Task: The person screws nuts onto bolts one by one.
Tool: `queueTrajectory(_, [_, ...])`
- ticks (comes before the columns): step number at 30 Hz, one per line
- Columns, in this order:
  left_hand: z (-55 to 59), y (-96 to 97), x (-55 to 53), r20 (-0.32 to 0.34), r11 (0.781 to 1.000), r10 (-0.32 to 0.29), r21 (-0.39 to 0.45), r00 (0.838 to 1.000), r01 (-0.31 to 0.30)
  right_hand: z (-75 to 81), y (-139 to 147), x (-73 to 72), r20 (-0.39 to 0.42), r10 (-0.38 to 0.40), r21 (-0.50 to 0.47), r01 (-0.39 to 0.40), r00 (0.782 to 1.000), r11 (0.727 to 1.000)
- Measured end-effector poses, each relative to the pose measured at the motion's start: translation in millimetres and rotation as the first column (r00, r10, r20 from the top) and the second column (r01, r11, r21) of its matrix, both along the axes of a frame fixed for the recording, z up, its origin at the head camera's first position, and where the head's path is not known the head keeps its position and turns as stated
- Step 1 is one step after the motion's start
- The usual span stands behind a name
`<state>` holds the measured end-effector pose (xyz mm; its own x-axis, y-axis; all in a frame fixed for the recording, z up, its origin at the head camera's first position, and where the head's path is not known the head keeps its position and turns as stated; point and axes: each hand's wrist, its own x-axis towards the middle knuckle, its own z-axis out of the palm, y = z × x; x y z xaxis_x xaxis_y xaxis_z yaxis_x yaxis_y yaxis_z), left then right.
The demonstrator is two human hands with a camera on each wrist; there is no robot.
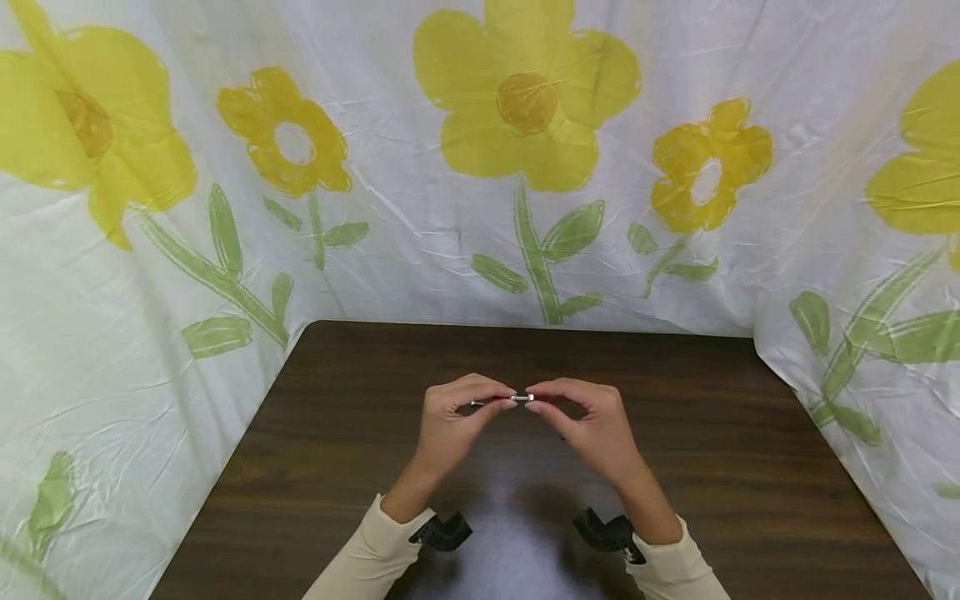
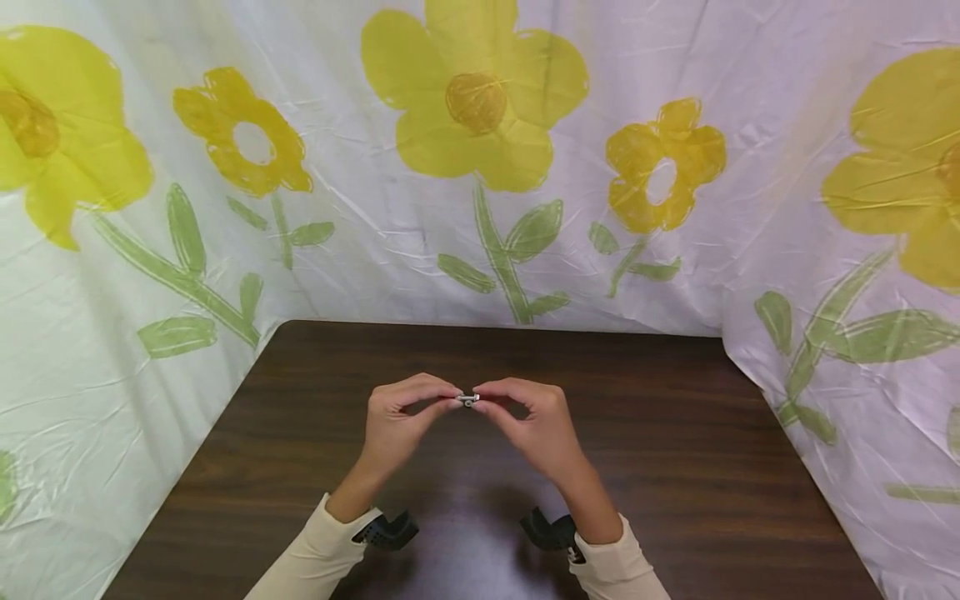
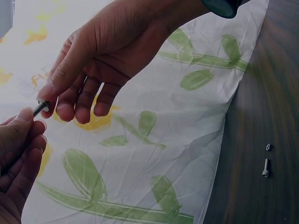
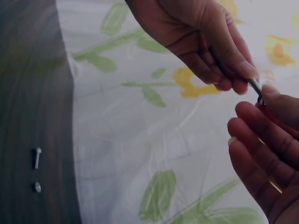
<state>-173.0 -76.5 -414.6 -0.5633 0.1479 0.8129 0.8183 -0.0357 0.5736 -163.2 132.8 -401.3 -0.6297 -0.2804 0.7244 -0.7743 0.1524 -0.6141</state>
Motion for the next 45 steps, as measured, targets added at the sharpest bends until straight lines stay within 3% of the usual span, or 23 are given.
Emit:
queueTrajectory(8, [-2.5, 0.8, 0.7, -0.003, 1.0, -0.008, 0.001, 1.0, 0.008, -1.2, -0.8, 2.2, 0.058, -0.005, 0.024, 0.003, 0.998, 1.0])
queueTrajectory(24, [0.0, 2.1, -0.5, -0.015, 1.0, -0.002, 0.0, 1.0, 0.002, 0.2, -2.0, 1.5, 0.088, -0.08, 0.039, 0.077, 0.993, 0.996])
queueTrajectory(34, [1.6, -0.4, -1.1, -0.006, 1.0, 0.015, 0.017, 1.0, -0.015, 1.2, 2.0, -1.4, -0.073, 0.014, -0.013, -0.015, 0.997, 1.0])
queueTrajectory(45, [-1.1, 0.9, 0.1, -0.01, 1.0, 0.0, 0.013, 1.0, 0.0, 0.5, 1.2, -0.2, -0.034, 0.002, 0.004, -0.002, 0.999, 1.0])
